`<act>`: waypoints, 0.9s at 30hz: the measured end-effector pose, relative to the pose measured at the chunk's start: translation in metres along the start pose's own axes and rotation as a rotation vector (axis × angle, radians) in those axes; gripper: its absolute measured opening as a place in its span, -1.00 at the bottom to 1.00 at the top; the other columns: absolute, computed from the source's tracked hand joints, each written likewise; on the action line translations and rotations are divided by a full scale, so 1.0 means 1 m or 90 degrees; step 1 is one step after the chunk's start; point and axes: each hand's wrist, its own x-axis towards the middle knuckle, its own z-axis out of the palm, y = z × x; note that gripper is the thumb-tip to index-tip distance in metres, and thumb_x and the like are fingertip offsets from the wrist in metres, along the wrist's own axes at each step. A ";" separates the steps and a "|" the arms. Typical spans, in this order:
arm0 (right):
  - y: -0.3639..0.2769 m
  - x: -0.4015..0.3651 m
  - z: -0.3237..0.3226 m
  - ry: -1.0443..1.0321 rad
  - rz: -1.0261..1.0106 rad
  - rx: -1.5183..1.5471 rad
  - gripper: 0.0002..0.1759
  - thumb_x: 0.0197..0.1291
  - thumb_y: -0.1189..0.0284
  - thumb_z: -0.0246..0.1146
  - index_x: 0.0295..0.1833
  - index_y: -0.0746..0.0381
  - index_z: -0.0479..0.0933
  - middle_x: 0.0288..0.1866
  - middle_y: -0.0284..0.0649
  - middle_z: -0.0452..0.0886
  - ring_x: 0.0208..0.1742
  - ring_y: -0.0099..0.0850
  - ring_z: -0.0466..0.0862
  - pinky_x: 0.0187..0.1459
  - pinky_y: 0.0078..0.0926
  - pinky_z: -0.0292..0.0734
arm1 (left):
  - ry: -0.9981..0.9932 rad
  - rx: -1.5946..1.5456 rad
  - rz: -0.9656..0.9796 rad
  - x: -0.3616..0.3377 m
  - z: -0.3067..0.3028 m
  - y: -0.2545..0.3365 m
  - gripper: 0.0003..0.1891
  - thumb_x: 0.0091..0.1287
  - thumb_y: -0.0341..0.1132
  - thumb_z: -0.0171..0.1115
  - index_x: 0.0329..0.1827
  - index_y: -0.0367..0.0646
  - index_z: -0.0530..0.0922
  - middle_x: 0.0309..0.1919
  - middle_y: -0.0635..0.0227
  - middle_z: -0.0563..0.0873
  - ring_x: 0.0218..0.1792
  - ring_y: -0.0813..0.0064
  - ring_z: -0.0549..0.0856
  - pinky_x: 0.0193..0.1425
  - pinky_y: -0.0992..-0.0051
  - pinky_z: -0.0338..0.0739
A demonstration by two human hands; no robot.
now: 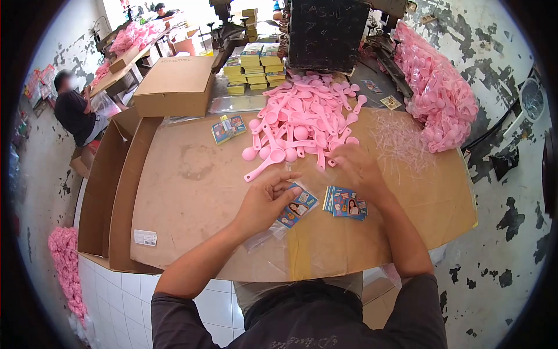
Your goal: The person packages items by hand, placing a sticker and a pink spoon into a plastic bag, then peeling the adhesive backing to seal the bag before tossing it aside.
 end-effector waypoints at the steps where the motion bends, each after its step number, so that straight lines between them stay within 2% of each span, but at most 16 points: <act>1: 0.012 0.002 -0.005 0.029 -0.032 -0.103 -0.75 0.43 0.41 0.22 0.05 0.32 0.68 0.15 -0.09 0.65 0.20 -0.15 0.62 0.29 -0.23 0.47 | 0.000 -0.004 0.004 0.001 0.000 -0.002 -0.69 0.57 -0.42 0.26 0.32 -0.28 0.55 -0.13 0.34 0.79 -0.18 0.69 0.76 -0.20 0.65 0.62; 3: 0.036 0.003 -0.008 0.092 -0.097 -0.309 -0.77 0.35 0.49 0.28 0.06 0.32 0.68 0.19 -0.07 0.64 0.23 -0.11 0.61 0.31 -0.21 0.45 | -0.002 -0.009 0.012 0.004 -0.004 -0.006 -0.70 0.59 -0.40 0.25 0.31 -0.28 0.55 -0.14 0.35 0.80 -0.18 0.69 0.76 -0.24 0.65 0.60; 6: 0.043 -0.003 -0.011 0.009 -0.083 -0.331 -0.73 0.30 0.50 0.31 0.08 0.31 0.67 0.16 -0.07 0.64 0.21 -0.04 0.60 0.31 -0.10 0.44 | 0.002 0.020 0.006 0.005 -0.008 -0.004 -0.72 0.60 -0.36 0.24 0.28 -0.27 0.55 -0.16 0.36 0.81 -0.22 0.71 0.75 -0.27 0.65 0.59; 9: 0.034 -0.005 -0.009 -0.031 -0.015 -0.228 -0.74 0.27 0.48 0.34 0.06 0.27 0.70 0.12 -0.12 0.66 0.18 -0.10 0.60 0.29 -0.12 0.43 | 0.012 0.023 -0.008 0.004 -0.011 0.001 -0.73 0.61 -0.34 0.24 0.25 -0.26 0.54 -0.16 0.38 0.81 -0.24 0.73 0.74 -0.26 0.65 0.60; 12: 0.005 -0.007 -0.010 -0.123 -0.093 -0.305 -0.77 0.26 0.45 0.37 0.01 0.24 0.72 0.06 -0.16 0.67 0.15 -0.15 0.60 0.28 -0.18 0.41 | 0.028 0.051 -0.030 0.003 -0.011 0.008 -0.74 0.61 -0.33 0.24 0.24 -0.25 0.53 -0.15 0.40 0.81 -0.29 0.78 0.71 -0.29 0.66 0.56; 15: 0.016 -0.009 -0.006 -0.103 -0.161 -0.327 -0.80 0.24 0.40 0.41 -0.06 0.23 0.73 0.01 -0.20 0.68 0.14 -0.20 0.60 0.27 -0.24 0.40 | 0.026 -0.004 0.004 0.001 -0.008 0.008 -0.73 0.62 -0.31 0.22 0.25 -0.24 0.53 -0.15 0.42 0.80 -0.28 0.80 0.70 -0.30 0.67 0.54; 18: 0.019 -0.009 -0.003 -0.128 -0.141 -0.251 -0.80 0.21 0.38 0.44 -0.10 0.23 0.74 -0.01 -0.22 0.69 0.15 -0.21 0.60 0.27 -0.22 0.40 | 0.023 0.002 0.008 0.001 -0.006 0.012 -0.72 0.62 -0.31 0.22 0.26 -0.25 0.53 -0.15 0.43 0.79 -0.24 0.80 0.71 -0.27 0.68 0.57; 21: 0.009 -0.008 -0.012 -0.171 -0.117 -0.277 -0.76 0.17 0.42 0.46 -0.04 0.22 0.73 0.00 -0.20 0.68 0.07 -0.19 0.63 0.23 -0.21 0.43 | 0.014 -0.012 0.011 0.003 -0.010 0.009 -0.72 0.61 -0.34 0.23 0.28 -0.22 0.55 -0.20 0.45 0.79 -0.27 0.78 0.71 -0.26 0.68 0.57; 24: -0.010 -0.006 -0.028 -0.180 -0.074 -0.204 -0.62 0.24 0.49 0.43 0.18 0.19 0.65 -0.06 -0.23 0.67 -0.09 -0.30 0.68 0.11 -0.29 0.49 | 0.007 -0.035 0.016 -0.001 -0.006 0.014 -0.72 0.61 -0.34 0.24 0.29 -0.22 0.56 -0.18 0.45 0.79 -0.25 0.80 0.70 -0.24 0.69 0.55; 27: -0.036 -0.007 -0.019 -0.043 0.034 0.183 -0.40 0.29 0.59 0.40 0.43 0.20 0.46 -0.06 -0.25 0.63 -0.16 -0.48 0.68 -0.08 -0.41 0.60 | -0.012 -0.023 -0.010 -0.002 -0.002 0.012 -0.70 0.59 -0.37 0.25 0.31 -0.24 0.54 -0.15 0.43 0.77 -0.17 0.74 0.74 -0.15 0.65 0.63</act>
